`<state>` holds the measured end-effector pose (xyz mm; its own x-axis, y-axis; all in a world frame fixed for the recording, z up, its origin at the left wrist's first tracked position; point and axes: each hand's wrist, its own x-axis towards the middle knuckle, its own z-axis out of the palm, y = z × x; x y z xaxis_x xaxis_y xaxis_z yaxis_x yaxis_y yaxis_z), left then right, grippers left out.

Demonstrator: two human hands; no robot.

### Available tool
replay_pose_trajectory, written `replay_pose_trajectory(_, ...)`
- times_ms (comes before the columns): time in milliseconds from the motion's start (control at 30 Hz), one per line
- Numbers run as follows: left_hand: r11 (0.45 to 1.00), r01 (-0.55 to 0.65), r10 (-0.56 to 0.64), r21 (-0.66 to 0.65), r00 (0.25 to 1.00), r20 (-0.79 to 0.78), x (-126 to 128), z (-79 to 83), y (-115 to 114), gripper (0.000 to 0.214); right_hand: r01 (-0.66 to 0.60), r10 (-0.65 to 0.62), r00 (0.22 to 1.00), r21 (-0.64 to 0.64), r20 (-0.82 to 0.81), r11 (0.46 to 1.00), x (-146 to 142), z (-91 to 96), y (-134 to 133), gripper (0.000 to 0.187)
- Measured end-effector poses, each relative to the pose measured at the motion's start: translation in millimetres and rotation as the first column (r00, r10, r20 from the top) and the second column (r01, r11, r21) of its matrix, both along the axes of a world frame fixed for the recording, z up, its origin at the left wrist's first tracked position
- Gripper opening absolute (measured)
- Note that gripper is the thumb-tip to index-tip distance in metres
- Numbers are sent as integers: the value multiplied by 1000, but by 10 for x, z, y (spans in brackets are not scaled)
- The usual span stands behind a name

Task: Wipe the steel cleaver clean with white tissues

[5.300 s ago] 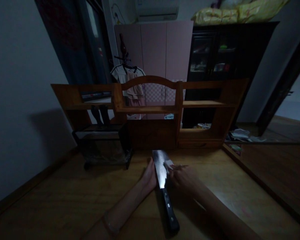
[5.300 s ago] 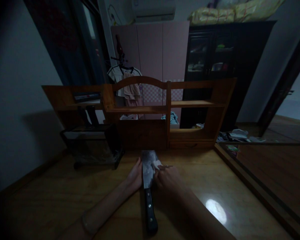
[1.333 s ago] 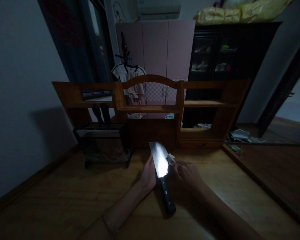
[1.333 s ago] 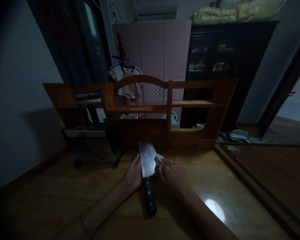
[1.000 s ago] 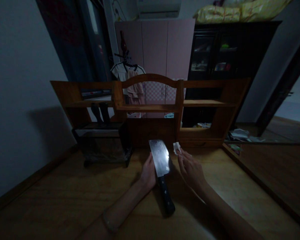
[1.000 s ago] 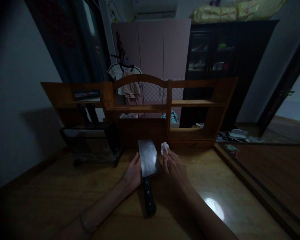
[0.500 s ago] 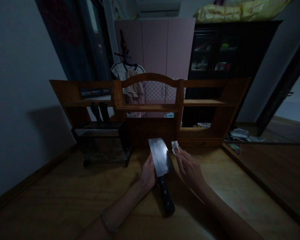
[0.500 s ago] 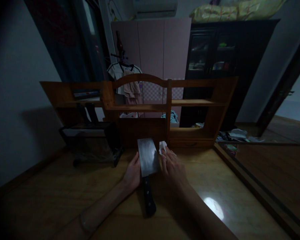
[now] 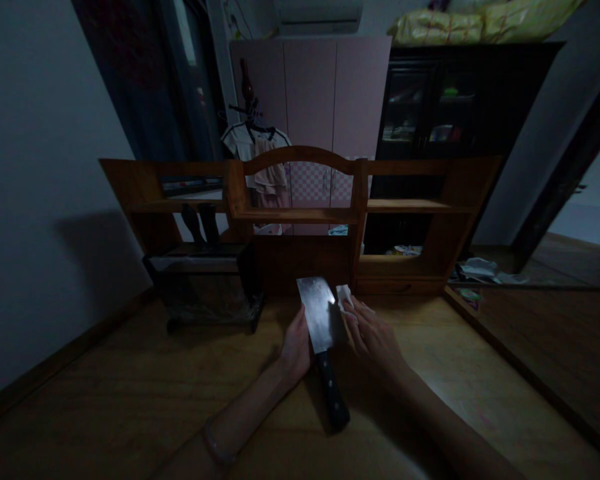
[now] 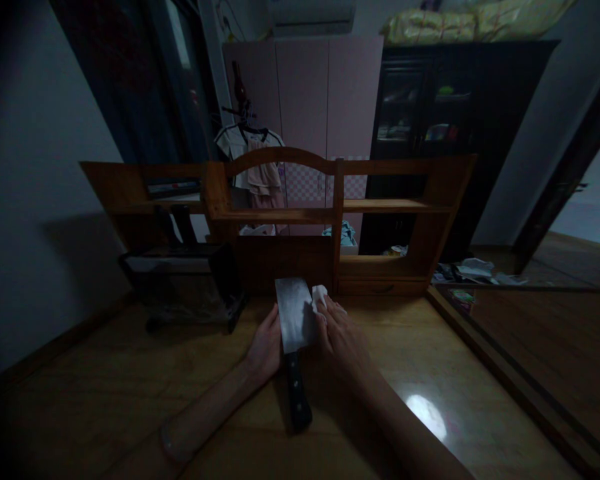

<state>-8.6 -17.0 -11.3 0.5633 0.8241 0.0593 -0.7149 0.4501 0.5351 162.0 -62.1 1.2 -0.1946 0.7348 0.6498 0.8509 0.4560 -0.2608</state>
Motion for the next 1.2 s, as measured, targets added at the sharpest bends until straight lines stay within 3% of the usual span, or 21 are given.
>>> replay_pose_trajectory(433, 999, 29, -31, 24, 998, 58, 0, -14, 4, 47, -14, 16, 999, -45, 46, 999, -24, -8, -8, 42)
replay_pose_trajectory(667, 983, 107, -107, -150, 994, 10, -44, -55, 19, 46, -254, 283, 931, -151, 229, 955, -290, 119, -236, 48)
replay_pose_trajectory(833, 978, 118, -118, -173, 993, 12, -58, -129, 70, 48, -303, 356, 895, -222, 268, 927, -318, 44, -204, 49)
replay_pose_trajectory(1000, 991, 118, -114, -70, 992, 56, -31, -91, 68, 49, -202, 257, 932, -224, 255, 953, -229, 56, -159, 47)
replay_pose_trajectory(1200, 998, 55, -55, -28, 998, 22, -5, -11, 26, 49, 70, -4, 952, -206, 306, 976, -106, -11, -76, 43)
